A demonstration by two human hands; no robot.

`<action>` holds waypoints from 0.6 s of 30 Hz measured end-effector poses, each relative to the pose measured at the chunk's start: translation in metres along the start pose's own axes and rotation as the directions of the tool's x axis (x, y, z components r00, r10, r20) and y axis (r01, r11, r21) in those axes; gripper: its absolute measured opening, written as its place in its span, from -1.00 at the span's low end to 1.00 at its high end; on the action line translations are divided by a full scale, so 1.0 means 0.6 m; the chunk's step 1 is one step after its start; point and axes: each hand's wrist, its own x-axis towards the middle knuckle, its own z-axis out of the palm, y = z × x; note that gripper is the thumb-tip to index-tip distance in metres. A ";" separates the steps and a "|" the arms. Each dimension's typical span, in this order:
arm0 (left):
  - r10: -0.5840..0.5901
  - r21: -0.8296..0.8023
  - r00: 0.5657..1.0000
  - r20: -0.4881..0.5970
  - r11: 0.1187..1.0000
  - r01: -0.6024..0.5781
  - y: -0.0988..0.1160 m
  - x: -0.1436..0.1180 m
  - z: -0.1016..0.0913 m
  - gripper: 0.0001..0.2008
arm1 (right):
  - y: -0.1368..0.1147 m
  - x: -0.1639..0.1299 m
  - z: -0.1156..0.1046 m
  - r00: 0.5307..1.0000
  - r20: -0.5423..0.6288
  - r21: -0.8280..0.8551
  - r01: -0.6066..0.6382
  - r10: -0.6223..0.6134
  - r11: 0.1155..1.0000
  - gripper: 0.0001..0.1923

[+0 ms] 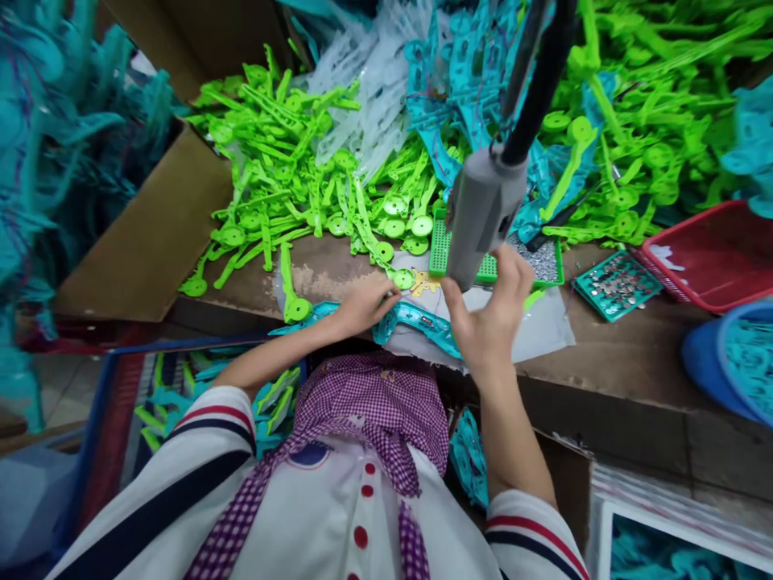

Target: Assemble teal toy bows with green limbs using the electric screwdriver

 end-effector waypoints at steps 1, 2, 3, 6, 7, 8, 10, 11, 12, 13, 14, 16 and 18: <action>-0.051 -0.102 0.999 -0.009 0.994 0.050 0.003 -0.019 0.000 -0.83 | -0.006 -0.030 0.000 0.993 -0.055 -0.126 0.099 -0.107 0.987 -0.46; -0.123 -0.230 0.992 -0.021 0.966 0.115 0.006 -0.039 0.002 -0.83 | -0.011 -0.063 0.003 0.977 -0.064 -0.227 0.184 -0.203 0.956 -0.48; -0.224 -0.377 0.974 -0.025 0.905 0.198 0.009 -0.057 0.006 -0.81 | -0.015 -0.096 0.011 0.966 0.007 -0.254 0.252 -0.258 0.934 -0.53; -0.474 -0.747 0.876 0.091 0.549 0.374 0.017 -0.093 0.025 -0.70 | -0.015 -0.175 0.055 0.928 0.310 -0.270 0.296 -0.209 0.916 -0.57; -0.495 -0.809 0.856 0.153 0.434 0.396 0.020 -0.097 0.030 -0.69 | -0.011 -0.189 0.071 0.924 0.342 -0.284 0.274 -0.169 0.919 -0.55; -0.485 -0.845 0.850 0.206 0.350 0.405 0.023 -0.096 0.033 -0.69 | -0.005 -0.196 0.085 0.929 0.343 -0.297 0.247 -0.139 0.922 -0.54; -0.406 -0.864 0.869 0.285 0.283 0.416 0.028 -0.085 0.029 -0.72 | 0.007 -0.196 0.104 0.940 0.328 -0.296 0.199 -0.096 0.934 -0.57; -0.350 -0.858 0.883 0.312 0.296 0.420 0.029 -0.075 0.022 -0.74 | 0.013 -0.192 0.107 0.941 0.327 -0.283 0.186 -0.088 0.941 -0.59; -0.292 -0.844 0.896 0.334 0.331 0.422 0.029 -0.064 0.013 -0.77 | 0.017 -0.187 0.108 0.943 0.323 -0.267 0.178 -0.086 0.947 -0.62; -0.231 -0.822 0.906 0.355 0.386 0.420 0.029 -0.051 0.003 -0.79 | 0.021 -0.183 0.107 0.947 0.309 -0.258 0.169 -0.084 0.951 -0.63; -0.171 -0.789 0.912 0.373 0.458 0.409 0.027 -0.039 -0.007 -0.79 | 0.023 -0.181 0.104 0.954 0.287 -0.256 0.159 -0.082 0.953 -0.64; -0.089 -0.685 0.931 0.353 0.653 0.323 0.020 -0.018 -0.024 -0.75 | 0.025 -0.181 0.096 0.964 0.248 -0.269 0.165 -0.098 0.949 -0.66; -0.041 -0.484 0.971 0.237 0.861 0.154 0.009 -0.006 -0.032 -0.68 | 0.025 -0.187 0.089 0.962 0.242 -0.292 0.194 -0.123 0.937 -0.69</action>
